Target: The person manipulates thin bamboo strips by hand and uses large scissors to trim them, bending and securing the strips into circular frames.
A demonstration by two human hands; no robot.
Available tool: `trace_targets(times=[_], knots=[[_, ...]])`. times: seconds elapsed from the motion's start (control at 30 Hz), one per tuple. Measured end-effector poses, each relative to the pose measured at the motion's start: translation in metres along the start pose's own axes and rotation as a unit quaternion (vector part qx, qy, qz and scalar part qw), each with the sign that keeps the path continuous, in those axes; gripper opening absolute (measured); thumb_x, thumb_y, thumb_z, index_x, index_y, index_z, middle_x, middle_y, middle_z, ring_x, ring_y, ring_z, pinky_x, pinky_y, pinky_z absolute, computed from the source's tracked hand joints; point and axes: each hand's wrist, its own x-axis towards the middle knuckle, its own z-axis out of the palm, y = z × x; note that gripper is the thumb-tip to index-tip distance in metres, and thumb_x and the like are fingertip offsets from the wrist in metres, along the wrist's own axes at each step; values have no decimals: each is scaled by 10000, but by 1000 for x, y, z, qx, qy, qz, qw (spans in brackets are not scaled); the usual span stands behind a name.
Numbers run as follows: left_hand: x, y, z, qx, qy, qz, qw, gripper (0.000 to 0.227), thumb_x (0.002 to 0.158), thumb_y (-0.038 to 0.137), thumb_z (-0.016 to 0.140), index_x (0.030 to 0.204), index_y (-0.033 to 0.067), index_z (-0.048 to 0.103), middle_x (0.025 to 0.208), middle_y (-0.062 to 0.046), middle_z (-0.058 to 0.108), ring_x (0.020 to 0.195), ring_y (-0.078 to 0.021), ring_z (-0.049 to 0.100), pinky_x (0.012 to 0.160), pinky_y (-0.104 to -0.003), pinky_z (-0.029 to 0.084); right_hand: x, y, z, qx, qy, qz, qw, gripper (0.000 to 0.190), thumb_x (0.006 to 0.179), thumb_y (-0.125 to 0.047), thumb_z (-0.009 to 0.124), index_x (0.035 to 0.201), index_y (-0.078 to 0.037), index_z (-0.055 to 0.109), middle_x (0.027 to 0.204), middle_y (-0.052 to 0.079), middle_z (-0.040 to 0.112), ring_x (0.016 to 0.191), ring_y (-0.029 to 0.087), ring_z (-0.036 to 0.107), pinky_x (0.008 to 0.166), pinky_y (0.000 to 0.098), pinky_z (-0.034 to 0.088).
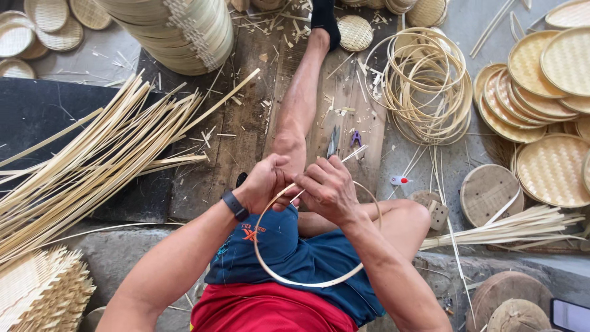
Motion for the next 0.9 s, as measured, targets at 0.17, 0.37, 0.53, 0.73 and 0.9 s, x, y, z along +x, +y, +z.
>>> trace_targets(times=[0.17, 0.37, 0.53, 0.73, 0.9], knots=[[14, -12, -3, 187, 111, 62, 974, 863, 924, 900, 197, 562, 139, 379, 489, 29, 310, 398, -132, 250, 373, -290, 208, -4, -7, 12, -23, -23, 18, 999, 200, 695, -107, 781, 855, -96, 662, 737, 28, 510, 716, 222, 539, 670, 387, 400], [11, -19, 0, 202, 229, 77, 949, 768, 911, 828, 264, 570, 160, 430, 479, 27, 339, 380, -113, 271, 360, -298, 178, -5, -19, 24, -2, 28, 81, 996, 192, 663, -79, 749, 835, -85, 663, 726, 46, 513, 699, 234, 543, 664, 385, 402], [-5, -17, -7, 105, 174, 55, 978, 513, 991, 545, 550, 704, 122, 598, 509, 61, 415, 399, -69, 323, 376, -249, 229, -16, 5, 5, 27, 23, 100, 994, 174, 717, -185, 826, 806, -109, 697, 766, 41, 579, 728, 250, 581, 667, 391, 438], [-22, -13, -8, 93, 234, 115, 961, 440, 940, 352, 729, 672, 24, 610, 468, 37, 394, 368, -70, 319, 353, -246, 232, -39, 15, -15, 45, 62, 241, 968, 88, 780, -151, 844, 764, -125, 762, 666, 46, 557, 618, 239, 580, 541, 389, 456], [-22, -13, -7, 123, 254, 108, 953, 415, 942, 361, 726, 774, -16, 678, 531, 14, 458, 411, -74, 367, 371, -242, 288, -69, 27, -11, 64, 39, 260, 963, 37, 800, -138, 813, 806, -120, 782, 701, 45, 635, 652, 215, 628, 561, 364, 500]])
